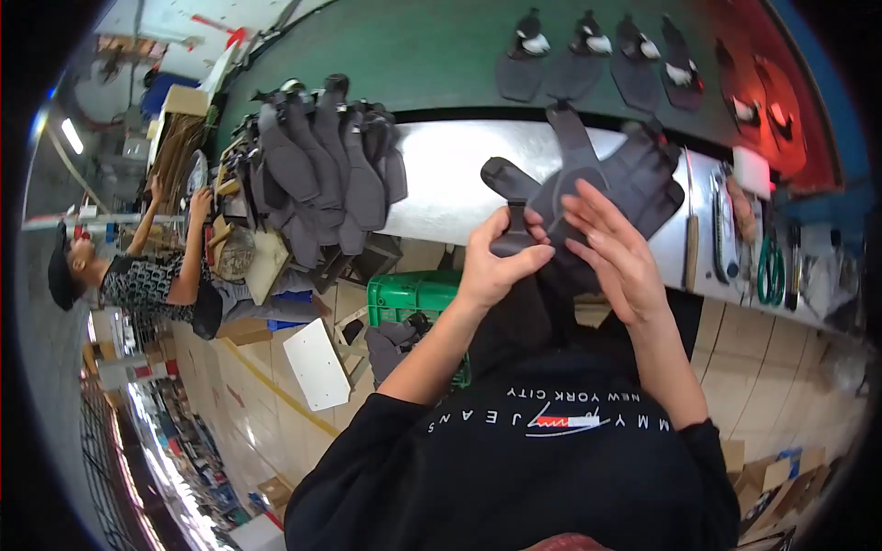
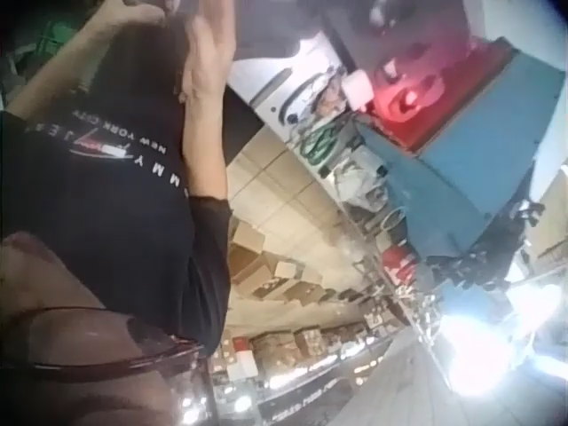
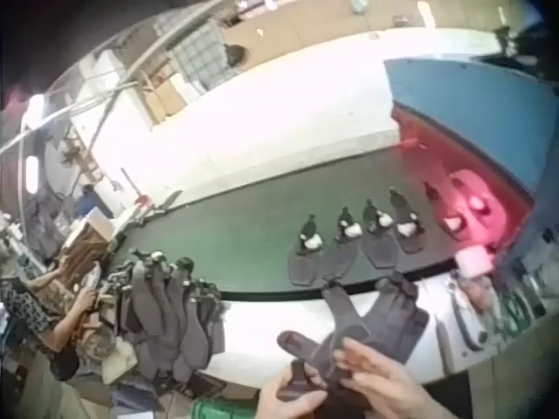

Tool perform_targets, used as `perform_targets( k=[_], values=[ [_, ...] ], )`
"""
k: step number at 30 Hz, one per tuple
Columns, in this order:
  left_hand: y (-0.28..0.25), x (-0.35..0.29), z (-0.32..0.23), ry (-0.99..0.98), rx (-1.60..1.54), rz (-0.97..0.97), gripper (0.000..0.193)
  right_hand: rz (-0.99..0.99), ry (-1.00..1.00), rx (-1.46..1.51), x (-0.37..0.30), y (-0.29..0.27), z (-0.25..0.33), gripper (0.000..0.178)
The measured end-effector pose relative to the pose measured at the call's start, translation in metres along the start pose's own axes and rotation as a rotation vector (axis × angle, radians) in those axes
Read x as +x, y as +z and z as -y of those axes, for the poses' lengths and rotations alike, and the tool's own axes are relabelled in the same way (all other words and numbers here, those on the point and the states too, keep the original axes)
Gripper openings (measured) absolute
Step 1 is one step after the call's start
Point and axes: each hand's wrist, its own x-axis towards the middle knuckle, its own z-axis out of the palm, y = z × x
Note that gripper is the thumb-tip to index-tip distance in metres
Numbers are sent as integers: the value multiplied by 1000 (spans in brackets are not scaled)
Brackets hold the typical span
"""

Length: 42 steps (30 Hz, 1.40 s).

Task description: Assembling and trimming shoe components on a factory production line.

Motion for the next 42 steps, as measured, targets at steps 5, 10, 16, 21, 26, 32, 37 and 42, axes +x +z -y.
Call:
perform_targets(
  k=[5,10,16,21,26,32,37,42],
  values=[
    [-106,32,-78,381,548,-262,47,-153,-234,-587,-12,-25,24,36],
    [-218,79,-207,821,1109,-699,57,-215,-280,-706,-14,-44,35,30],
    [-399,126,-193,60,1431,-713,100,-235,-686,-1384,17,-6,31,27],
    [-400,138,-161,215,1440,-1130,88,-150,-801,-1662,60,10,10,26],
    [-167,110,-95,953,946,-685,24,-331,-687,-1846,79,3,4,45],
    [-64,71,25,691,1197,-82,59,-352,-331,-1934,78,12,-3,66],
    [-80,72,-5,653,738,-391,21,-308,-387,-1757,68,-4,-3,59],
    [-141,59,-57,602,-49,-634,19,-223,-457,-1824,51,-9,-5,58]
  ],
)
